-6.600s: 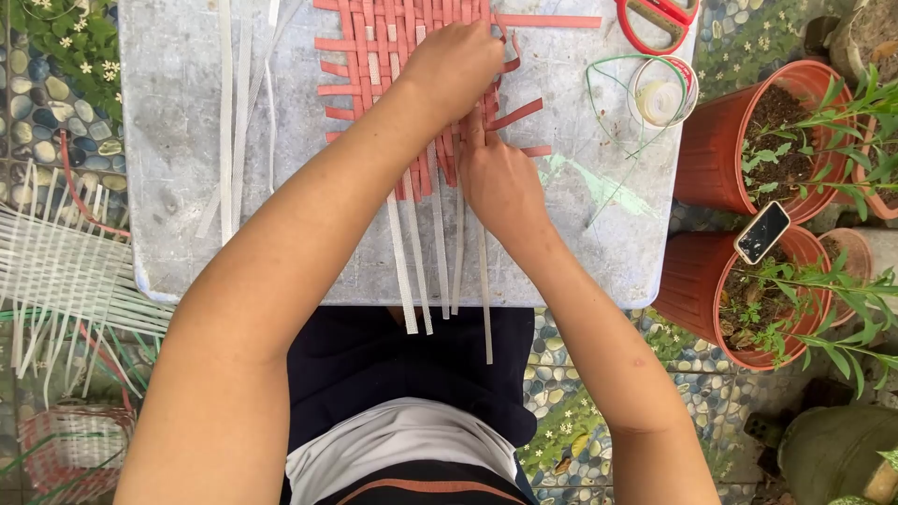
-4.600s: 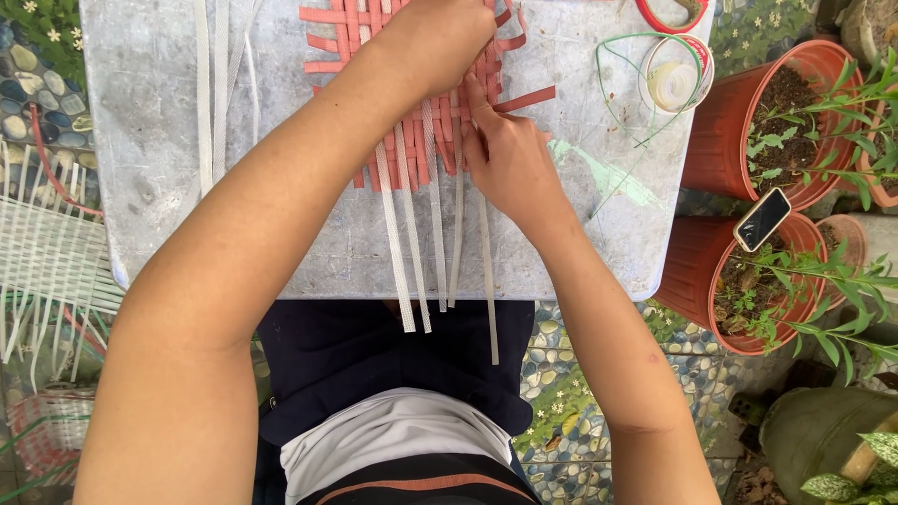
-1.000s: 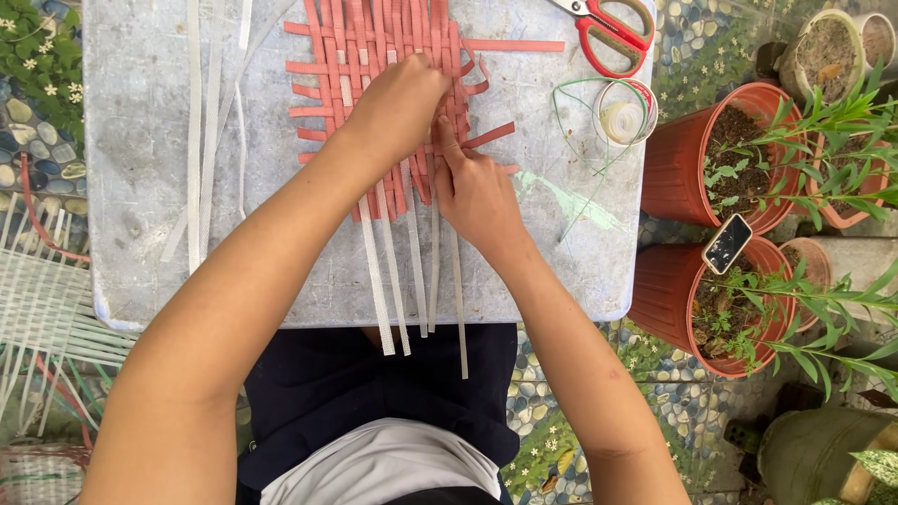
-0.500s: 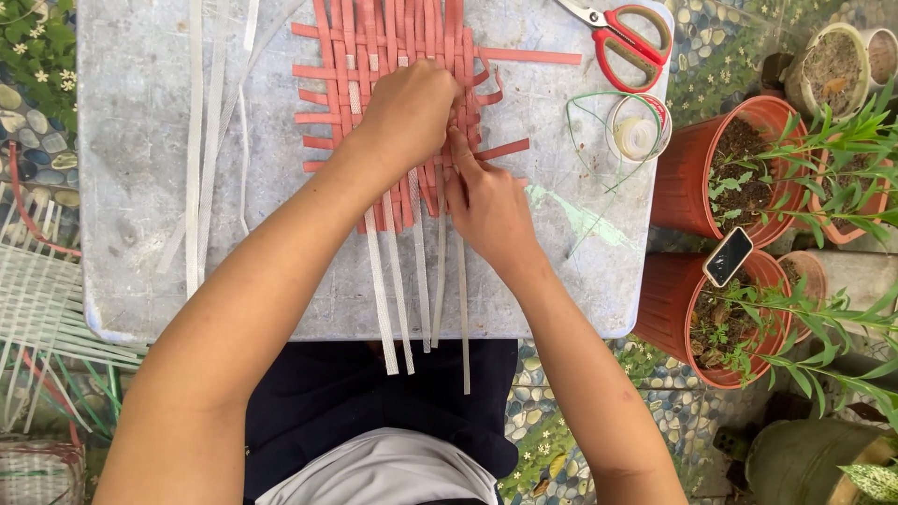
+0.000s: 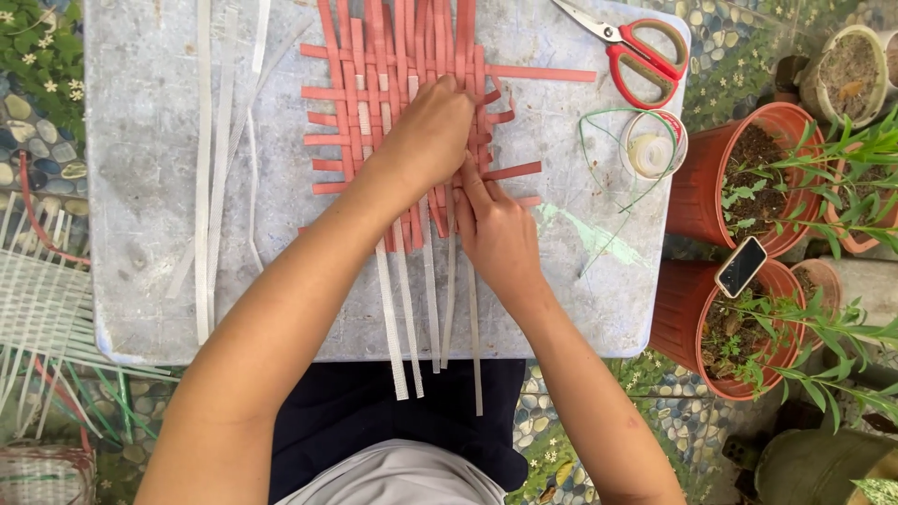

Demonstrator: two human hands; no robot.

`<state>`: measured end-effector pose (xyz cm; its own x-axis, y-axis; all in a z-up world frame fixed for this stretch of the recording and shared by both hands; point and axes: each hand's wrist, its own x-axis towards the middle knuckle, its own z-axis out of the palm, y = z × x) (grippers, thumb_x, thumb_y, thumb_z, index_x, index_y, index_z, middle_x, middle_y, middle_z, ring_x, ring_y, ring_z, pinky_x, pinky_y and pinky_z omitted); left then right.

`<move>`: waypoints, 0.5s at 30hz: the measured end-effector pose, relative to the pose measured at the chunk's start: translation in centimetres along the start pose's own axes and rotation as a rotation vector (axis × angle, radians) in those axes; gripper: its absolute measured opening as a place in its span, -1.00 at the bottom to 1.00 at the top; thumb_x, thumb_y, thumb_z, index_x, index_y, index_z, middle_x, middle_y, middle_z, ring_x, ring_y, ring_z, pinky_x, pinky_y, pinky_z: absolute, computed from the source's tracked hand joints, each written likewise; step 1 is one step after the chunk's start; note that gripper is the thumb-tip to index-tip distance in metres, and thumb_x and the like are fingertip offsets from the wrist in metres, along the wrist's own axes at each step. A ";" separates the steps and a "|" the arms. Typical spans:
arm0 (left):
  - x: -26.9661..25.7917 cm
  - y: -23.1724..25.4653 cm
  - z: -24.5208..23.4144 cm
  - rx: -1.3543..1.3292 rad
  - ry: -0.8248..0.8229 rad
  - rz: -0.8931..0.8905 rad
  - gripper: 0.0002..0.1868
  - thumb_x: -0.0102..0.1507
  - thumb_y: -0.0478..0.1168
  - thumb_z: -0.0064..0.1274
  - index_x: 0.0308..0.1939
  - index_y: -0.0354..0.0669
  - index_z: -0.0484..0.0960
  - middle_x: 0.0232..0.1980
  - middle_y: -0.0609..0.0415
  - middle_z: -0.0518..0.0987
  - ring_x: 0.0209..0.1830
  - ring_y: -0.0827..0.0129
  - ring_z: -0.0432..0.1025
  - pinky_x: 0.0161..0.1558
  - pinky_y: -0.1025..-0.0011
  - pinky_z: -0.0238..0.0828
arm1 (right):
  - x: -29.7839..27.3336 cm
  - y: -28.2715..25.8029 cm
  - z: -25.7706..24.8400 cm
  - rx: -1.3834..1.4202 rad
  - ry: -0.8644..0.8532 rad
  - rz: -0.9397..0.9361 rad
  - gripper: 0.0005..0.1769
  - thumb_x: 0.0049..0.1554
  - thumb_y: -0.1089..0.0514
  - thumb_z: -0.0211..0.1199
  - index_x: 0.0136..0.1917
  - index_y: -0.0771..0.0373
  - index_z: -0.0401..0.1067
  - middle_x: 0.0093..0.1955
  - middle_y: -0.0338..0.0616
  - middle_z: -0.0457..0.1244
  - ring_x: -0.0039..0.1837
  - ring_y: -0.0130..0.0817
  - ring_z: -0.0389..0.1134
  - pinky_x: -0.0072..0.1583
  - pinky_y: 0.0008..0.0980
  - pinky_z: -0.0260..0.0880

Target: The person is weaving red and white plastic strips together on a flat surface to create a woven mat.

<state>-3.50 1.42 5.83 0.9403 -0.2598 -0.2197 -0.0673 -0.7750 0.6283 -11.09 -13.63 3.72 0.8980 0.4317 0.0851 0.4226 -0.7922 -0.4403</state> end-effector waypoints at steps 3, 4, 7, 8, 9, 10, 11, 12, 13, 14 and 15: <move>0.5 -0.3 0.6 0.030 -0.009 -0.016 -0.68 0.07 -0.27 0.32 -0.20 -0.31 0.55 -0.03 -0.15 0.41 0.03 0.04 0.31 0.05 0.22 0.37 | -0.1 -0.3 -0.2 0.017 0.015 0.009 -0.54 0.25 0.16 0.01 0.41 0.23 0.21 -0.23 -0.03 0.27 -0.38 -0.01 0.23 -0.42 -0.11 0.13; 0.3 -0.2 0.2 0.030 -0.006 -0.021 -0.68 0.07 -0.27 0.32 -0.20 -0.31 0.55 -0.03 -0.15 0.41 0.03 0.04 0.31 0.05 0.22 0.37 | 0.0 -0.3 -0.2 0.019 0.013 0.004 -0.54 0.25 0.16 0.01 0.41 0.23 0.21 -0.23 -0.03 0.27 -0.38 -0.01 0.23 -0.42 -0.11 0.13; -0.1 0.2 -0.4 -0.006 -0.051 -0.026 -0.52 0.10 -0.46 0.14 0.11 -0.33 0.47 0.04 -0.17 0.37 0.13 0.01 0.26 0.13 0.17 0.32 | 0.0 -0.3 -0.2 0.034 -0.004 0.034 -0.52 0.25 0.15 0.00 0.43 0.20 0.18 -0.19 0.01 0.29 -0.35 0.06 0.24 -0.39 -0.05 0.16; -0.2 0.3 -0.5 -0.022 -0.065 -0.044 -0.45 0.10 -0.51 0.05 0.21 -0.30 0.41 0.10 -0.17 0.34 0.20 0.01 0.22 0.19 0.16 0.26 | 0.0 -0.3 -0.2 0.016 -0.010 0.034 -0.52 0.26 0.13 -0.02 0.44 0.20 0.16 -0.13 0.04 0.31 -0.34 0.10 0.26 -0.40 -0.02 0.16; -0.2 0.4 -0.7 -0.036 -0.075 -0.063 -0.36 0.11 -0.56 -0.04 0.30 -0.28 0.35 0.15 -0.17 0.32 0.27 0.01 0.17 0.24 0.14 0.20 | 0.2 -0.3 -0.2 -0.001 -0.016 0.031 -0.51 0.26 0.12 -0.04 0.44 0.20 0.15 -0.07 0.07 0.34 -0.33 0.13 0.28 -0.41 0.00 0.16; -0.1 0.3 -0.5 -0.035 -0.073 -0.063 -0.36 0.11 -0.56 -0.04 0.30 -0.28 0.35 0.15 -0.17 0.32 0.27 0.01 0.17 0.24 0.14 0.20 | 0.2 -0.4 -0.3 -0.002 -0.014 0.029 -0.51 0.26 0.12 -0.04 0.44 0.20 0.15 -0.07 0.07 0.34 -0.33 0.13 0.28 -0.41 0.00 0.16; -0.2 0.2 -0.2 -0.022 -0.053 -0.051 -0.42 0.10 -0.54 0.00 0.23 -0.28 0.40 0.10 -0.13 0.33 0.21 0.03 0.19 0.18 0.16 0.25 | 0.3 -0.5 -0.3 -0.014 -0.027 0.031 -0.50 0.27 0.12 -0.05 0.45 0.24 0.15 -0.12 0.02 0.31 -0.35 0.09 0.27 -0.43 -0.03 0.15; -0.2 0.1 0.0 -0.008 -0.032 -0.040 -0.47 0.09 -0.52 0.04 0.16 -0.28 0.44 0.04 -0.10 0.34 0.15 0.06 0.21 0.11 0.18 0.30 | 0.3 -0.6 -0.3 -0.026 -0.040 0.032 -0.50 0.27 0.12 -0.07 0.45 0.28 0.14 -0.17 -0.04 0.29 -0.38 0.05 0.26 -0.46 -0.05 0.14; -0.2 0.1 -0.1 -0.007 -0.029 -0.042 -0.47 0.09 -0.52 0.04 0.16 -0.28 0.44 0.04 -0.10 0.34 0.15 0.06 0.21 0.11 0.18 0.30 | 0.4 -0.6 -0.3 -0.025 -0.040 0.029 -0.50 0.27 0.12 -0.07 0.45 0.28 0.14 -0.17 -0.04 0.29 -0.38 0.05 0.26 -0.46 -0.05 0.14; -0.1 0.1 -0.1 -0.008 -0.032 -0.040 -0.44 0.12 -0.54 -0.02 0.22 -0.27 0.40 0.06 -0.11 0.34 0.15 0.04 0.21 0.12 0.16 0.29 | 0.5 -0.5 -0.3 -0.023 -0.046 0.030 -0.50 0.26 0.12 -0.06 0.44 0.29 0.16 -0.20 -0.05 0.29 -0.39 0.05 0.25 -0.45 -0.05 0.12; -0.1 0.1 0.0 -0.009 -0.038 -0.037 -0.40 0.14 -0.56 -0.07 0.29 -0.26 0.36 0.07 -0.13 0.34 0.16 0.03 0.21 0.13 0.14 0.28 | 0.5 -0.4 -0.4 -0.021 -0.052 0.035 -0.50 0.26 0.12 -0.05 0.43 0.31 0.19 -0.23 -0.06 0.28 -0.40 0.04 0.24 -0.45 -0.05 0.10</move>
<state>-3.57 1.36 5.91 0.9288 -0.2531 -0.2706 -0.0299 -0.7792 0.6260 -10.82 -13.25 4.29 0.9048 0.4253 0.0232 0.3943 -0.8158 -0.4231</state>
